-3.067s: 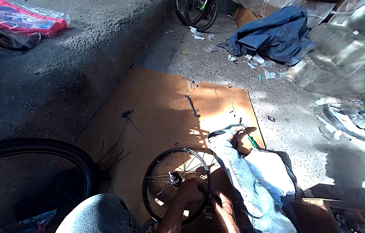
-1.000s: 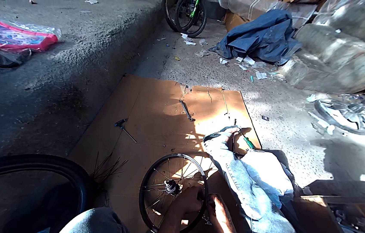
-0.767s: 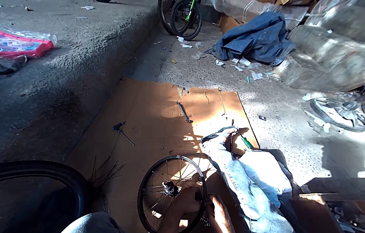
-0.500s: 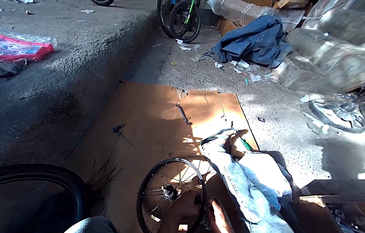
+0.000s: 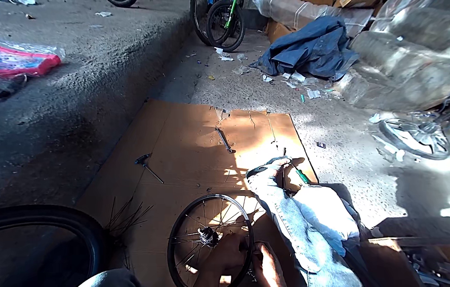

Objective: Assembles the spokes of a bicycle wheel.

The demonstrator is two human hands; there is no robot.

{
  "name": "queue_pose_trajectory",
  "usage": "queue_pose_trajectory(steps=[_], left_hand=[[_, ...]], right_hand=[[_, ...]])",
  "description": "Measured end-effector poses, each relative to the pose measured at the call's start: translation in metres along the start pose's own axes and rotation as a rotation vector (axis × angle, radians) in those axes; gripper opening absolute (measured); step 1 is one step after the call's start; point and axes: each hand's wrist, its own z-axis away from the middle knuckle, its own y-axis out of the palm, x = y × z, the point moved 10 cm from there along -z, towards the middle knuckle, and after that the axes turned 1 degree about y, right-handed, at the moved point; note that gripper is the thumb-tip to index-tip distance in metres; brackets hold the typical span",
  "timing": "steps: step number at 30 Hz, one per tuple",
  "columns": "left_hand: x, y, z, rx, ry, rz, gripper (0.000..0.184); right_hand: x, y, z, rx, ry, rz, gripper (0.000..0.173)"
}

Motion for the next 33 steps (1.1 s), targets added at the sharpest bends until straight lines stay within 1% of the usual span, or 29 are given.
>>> queue_pose_trajectory(steps=[3,10,12,15,17,18,20,21,25,30,33], left_hand=[[-0.002,-0.003,0.0,-0.012,0.015,0.007,0.022],[0.002,0.001,-0.002,0.013,-0.003,0.05,0.019],[0.003,0.001,-0.003,-0.006,0.016,0.056,0.02],[0.0,-0.003,-0.002,-0.03,0.067,0.101,0.021],[-0.003,-0.004,0.0,-0.024,0.086,0.119,0.018],[-0.006,-0.005,0.002,-0.018,0.096,0.109,0.016],[-0.008,-0.003,0.004,-0.004,0.112,0.057,0.016],[-0.008,-0.002,0.004,0.007,0.112,0.033,0.017],[-0.008,0.001,0.004,0.024,0.1,-0.01,0.02],[-0.004,0.004,0.003,0.048,0.076,-0.021,0.024],[-0.002,0.006,0.001,0.05,0.068,-0.028,0.026]], right_hand=[[0.002,-0.002,0.0,-0.027,-0.026,-0.017,0.015],[0.002,-0.003,0.001,0.006,-0.04,-0.014,0.015],[0.002,-0.002,0.0,0.004,-0.068,0.004,0.016],[0.006,-0.002,0.001,-0.022,-0.16,-0.006,0.016],[0.006,-0.004,0.001,-0.008,-0.163,-0.049,0.015],[0.005,-0.004,0.0,0.021,-0.127,-0.063,0.017],[0.004,-0.004,-0.001,0.082,-0.059,-0.063,0.025],[0.004,-0.003,-0.002,0.09,-0.051,-0.063,0.024],[0.003,-0.003,-0.002,0.052,-0.091,-0.044,0.015],[0.006,0.0,0.0,0.067,-0.147,0.027,0.018],[0.01,-0.001,0.002,0.031,-0.171,0.022,0.018]])
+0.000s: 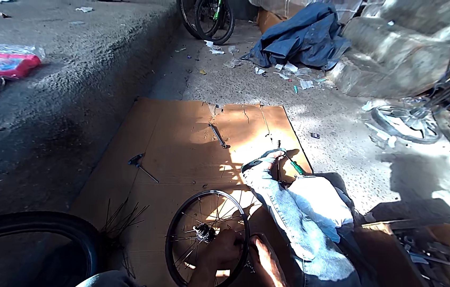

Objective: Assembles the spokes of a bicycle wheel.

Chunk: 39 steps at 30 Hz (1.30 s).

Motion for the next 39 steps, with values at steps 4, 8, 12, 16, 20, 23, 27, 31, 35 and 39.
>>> queue_pose_trajectory(steps=[4,8,12,16,20,23,27,31,35,39], left_hand=[[0.001,-0.008,0.003,-0.096,-0.004,0.162,0.025],[0.006,-0.008,0.002,-0.165,-0.025,0.25,0.028],[0.005,-0.005,0.004,-0.232,-0.043,0.254,0.035],[-0.002,-0.006,0.01,-0.309,0.002,0.271,0.04],[-0.004,-0.007,0.003,-0.293,0.06,0.225,0.035],[0.015,-0.008,-0.009,-0.355,0.129,0.287,0.03],[0.018,-0.009,-0.012,-0.347,0.108,0.29,0.024],[0.023,-0.007,-0.015,-0.333,0.113,0.357,0.02],[0.013,-0.008,-0.012,-0.315,0.04,0.397,0.021],[0.013,-0.009,-0.005,-0.326,-0.005,0.404,0.024]], right_hand=[[-0.002,0.0,0.0,-0.011,0.024,-0.065,0.019],[-0.004,-0.001,-0.004,0.012,0.109,-0.068,0.022],[0.0,-0.003,-0.002,0.057,0.133,-0.078,0.021],[0.001,-0.004,-0.001,0.064,0.159,-0.098,0.025],[0.009,-0.009,0.004,0.033,0.087,-0.132,0.028],[0.015,-0.01,0.006,-0.003,0.067,-0.153,0.03],[0.014,-0.005,0.003,0.033,0.084,-0.175,0.03],[0.009,0.003,0.001,0.092,0.107,-0.208,0.031],[0.003,0.01,-0.001,0.127,0.096,-0.228,0.031],[0.014,-0.002,0.002,0.116,0.142,-0.211,0.037]])
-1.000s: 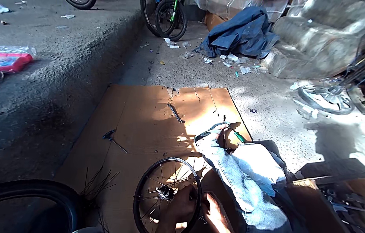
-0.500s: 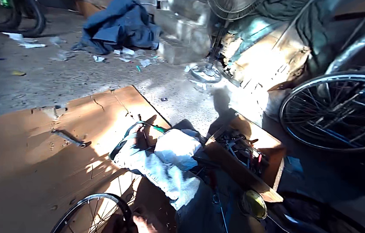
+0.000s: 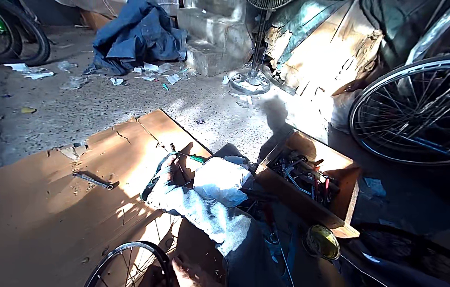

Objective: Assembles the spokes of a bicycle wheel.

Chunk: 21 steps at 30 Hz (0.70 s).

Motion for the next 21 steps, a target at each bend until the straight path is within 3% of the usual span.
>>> queue_pose_trajectory(steps=[5,21], left_hand=[[-0.016,0.008,0.011,0.038,-0.017,-0.036,0.025],[0.004,0.006,-0.002,0.016,-0.094,0.009,0.02]], right_hand=[[-0.002,-0.002,-0.004,0.025,-0.029,0.008,0.033],[-0.004,0.007,-0.006,0.067,0.094,0.132,0.039]])
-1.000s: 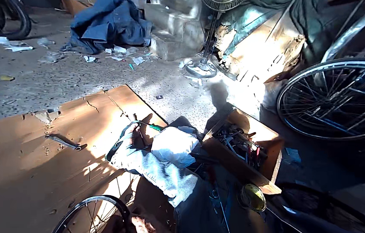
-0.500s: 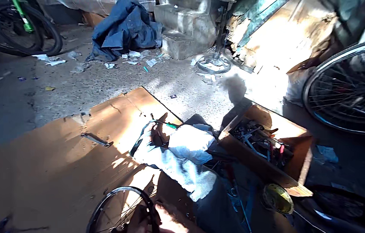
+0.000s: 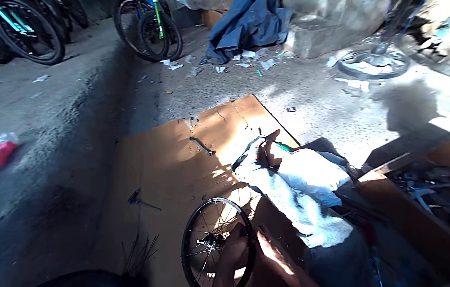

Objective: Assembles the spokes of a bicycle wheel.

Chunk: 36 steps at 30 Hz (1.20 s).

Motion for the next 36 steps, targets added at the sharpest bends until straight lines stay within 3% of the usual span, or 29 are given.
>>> queue_pose_trajectory(steps=[4,7,13,23,28,32,36], left_hand=[[-0.002,0.001,0.007,-0.039,0.025,-0.097,0.027],[-0.01,0.003,0.016,0.022,0.018,-0.258,0.029],[-0.005,0.005,0.018,0.155,-0.026,-0.302,0.025],[0.0,0.013,0.021,0.194,-0.114,-0.517,0.039],[-0.006,0.013,0.02,0.186,-0.081,-0.51,0.039],[0.008,0.006,0.015,0.158,-0.068,-0.36,0.036],[0.006,0.008,0.015,0.158,-0.051,-0.322,0.033]], right_hand=[[-0.003,0.002,0.002,-0.02,0.024,0.094,0.039],[-0.006,-0.003,0.004,-0.034,-0.005,0.103,0.036],[-0.012,-0.004,0.003,-0.078,-0.101,0.013,0.028],[-0.008,-0.004,0.004,-0.025,-0.101,0.033,0.032],[-0.006,-0.007,0.005,-0.043,-0.13,-0.032,0.032],[0.0,-0.006,0.008,-0.002,-0.143,-0.061,0.032],[0.0,-0.006,0.014,0.006,-0.065,-0.03,0.041]])
